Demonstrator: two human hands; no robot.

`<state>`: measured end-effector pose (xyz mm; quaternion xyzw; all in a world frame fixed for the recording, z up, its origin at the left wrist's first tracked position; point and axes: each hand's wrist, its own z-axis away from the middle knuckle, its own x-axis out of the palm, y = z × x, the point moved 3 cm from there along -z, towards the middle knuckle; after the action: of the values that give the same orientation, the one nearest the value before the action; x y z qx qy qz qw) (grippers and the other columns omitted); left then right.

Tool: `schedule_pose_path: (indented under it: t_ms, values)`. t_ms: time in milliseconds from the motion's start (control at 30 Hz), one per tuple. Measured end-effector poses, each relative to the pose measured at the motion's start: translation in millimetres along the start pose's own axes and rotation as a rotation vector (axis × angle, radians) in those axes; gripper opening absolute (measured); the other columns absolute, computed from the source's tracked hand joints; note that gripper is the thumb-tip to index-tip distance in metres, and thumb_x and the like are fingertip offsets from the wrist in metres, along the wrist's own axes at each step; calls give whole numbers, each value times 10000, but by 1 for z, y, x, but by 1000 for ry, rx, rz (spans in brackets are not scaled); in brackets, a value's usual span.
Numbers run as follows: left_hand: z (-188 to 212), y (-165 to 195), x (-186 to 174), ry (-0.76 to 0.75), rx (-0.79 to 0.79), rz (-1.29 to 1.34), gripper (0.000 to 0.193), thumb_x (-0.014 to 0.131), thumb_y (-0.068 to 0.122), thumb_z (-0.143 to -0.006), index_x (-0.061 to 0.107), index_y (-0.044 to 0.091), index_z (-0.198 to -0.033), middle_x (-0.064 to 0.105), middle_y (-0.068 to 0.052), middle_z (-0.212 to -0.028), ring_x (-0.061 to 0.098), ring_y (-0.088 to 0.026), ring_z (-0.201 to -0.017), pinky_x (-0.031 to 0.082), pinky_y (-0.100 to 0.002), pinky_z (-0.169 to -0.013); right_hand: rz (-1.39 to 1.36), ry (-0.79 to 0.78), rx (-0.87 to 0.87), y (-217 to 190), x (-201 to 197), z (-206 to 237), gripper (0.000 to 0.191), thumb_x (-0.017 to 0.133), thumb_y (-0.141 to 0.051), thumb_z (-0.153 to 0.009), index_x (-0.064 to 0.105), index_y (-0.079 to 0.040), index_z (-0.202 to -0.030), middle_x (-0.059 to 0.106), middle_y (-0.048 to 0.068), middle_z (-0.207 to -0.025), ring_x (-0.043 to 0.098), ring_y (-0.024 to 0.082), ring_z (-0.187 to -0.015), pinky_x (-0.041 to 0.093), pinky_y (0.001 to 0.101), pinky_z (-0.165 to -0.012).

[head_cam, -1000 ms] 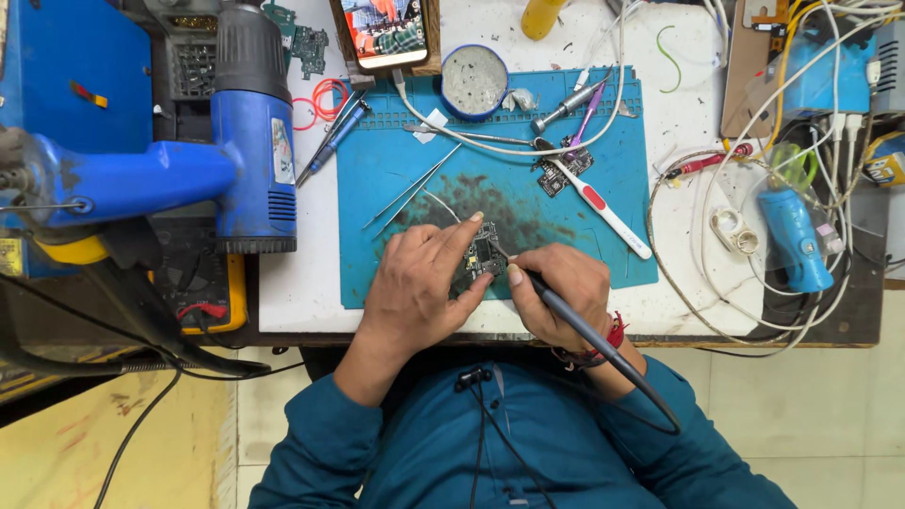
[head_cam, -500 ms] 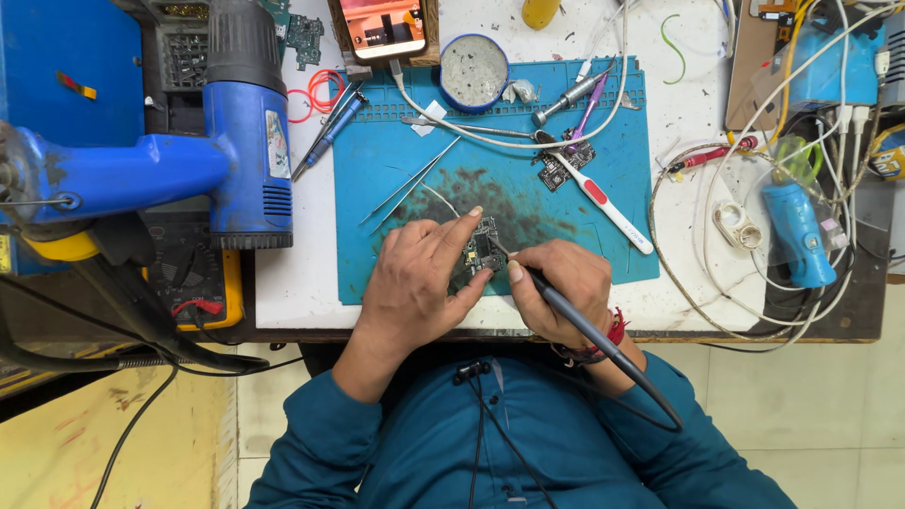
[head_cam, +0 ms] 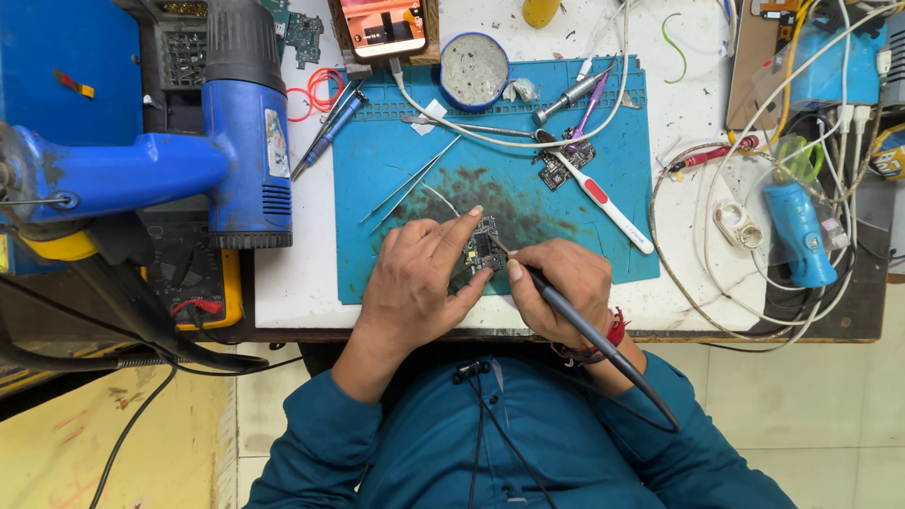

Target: The person uses a soldering iron and tweezers to solder components on a small circuit board. They hold the board steady with one hand while applying heat and solder with the other, occasionally repositioning the board to access different areas.

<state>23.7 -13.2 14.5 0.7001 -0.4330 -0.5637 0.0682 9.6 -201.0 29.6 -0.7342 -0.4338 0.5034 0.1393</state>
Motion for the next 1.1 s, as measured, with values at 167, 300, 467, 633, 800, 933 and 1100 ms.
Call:
schedule_pose_path:
  t_ms: [167, 300, 467, 633, 800, 933, 1100]
  values:
    - [0, 0, 0, 3, 3, -2, 699, 827, 281, -838, 555, 31, -1433, 716, -78, -1180, 613, -271, -1045, 457, -403, -904, 13, 6, 11, -1, 0, 0, 68, 736, -42, -898, 687, -18, -938, 717, 122, -830, 692, 269, -688, 520, 352, -618]
    - [0, 0, 0, 8, 3, -1, 697, 826, 280, -840, 555, 34, -1432, 716, -78, -1185, 611, -273, -1044, 460, -402, -910, 6, 9, 10, -1, 1, 0, 68, 737, -48, -901, 683, -23, -934, 716, 118, -827, 693, 268, -688, 523, 353, -623]
    - [0, -1, 0, 7, 5, -9, 697, 827, 284, -843, 554, 36, -1434, 717, -77, -1180, 612, -274, -1041, 459, -400, -907, 9, 17, 12, 0, 1, 0, 65, 734, -44, -899, 683, -23, -933, 710, 121, -819, 687, 273, -682, 517, 357, -617]
    - [0, 0, 0, 6, 6, -7, 698, 822, 284, -842, 551, 38, -1436, 719, -77, -1203, 618, -268, -1048, 458, -398, -909, 7, 7, 2, 0, -1, 1, 60, 733, -40, -893, 691, -17, -930, 699, 121, -797, 677, 273, -664, 507, 360, -603]
    - [0, 0, 0, 2, 2, -5, 699, 825, 285, -841, 552, 36, -1434, 720, -78, -1202, 617, -272, -1048, 458, -399, -908, 4, 8, -5, 0, -1, 1, 51, 724, -42, -896, 688, -18, -923, 695, 119, -786, 670, 271, -655, 503, 361, -601]
    - [0, 0, 1, 4, 3, -2, 699, 825, 283, -841, 551, 35, -1434, 720, -78, -1200, 617, -271, -1050, 458, -400, -911, 5, 1, 7, 1, -1, 1, 43, 719, -41, -896, 689, -21, -921, 693, 118, -783, 670, 270, -652, 501, 361, -599]
    - [0, 0, 0, 3, 2, -2, 699, 827, 283, -844, 551, 36, -1436, 718, -79, -1196, 617, -273, -1050, 461, -401, -912, 12, 18, -3, 0, -1, 1, 49, 726, -45, -899, 687, -23, -920, 698, 120, -798, 674, 275, -666, 506, 361, -609]
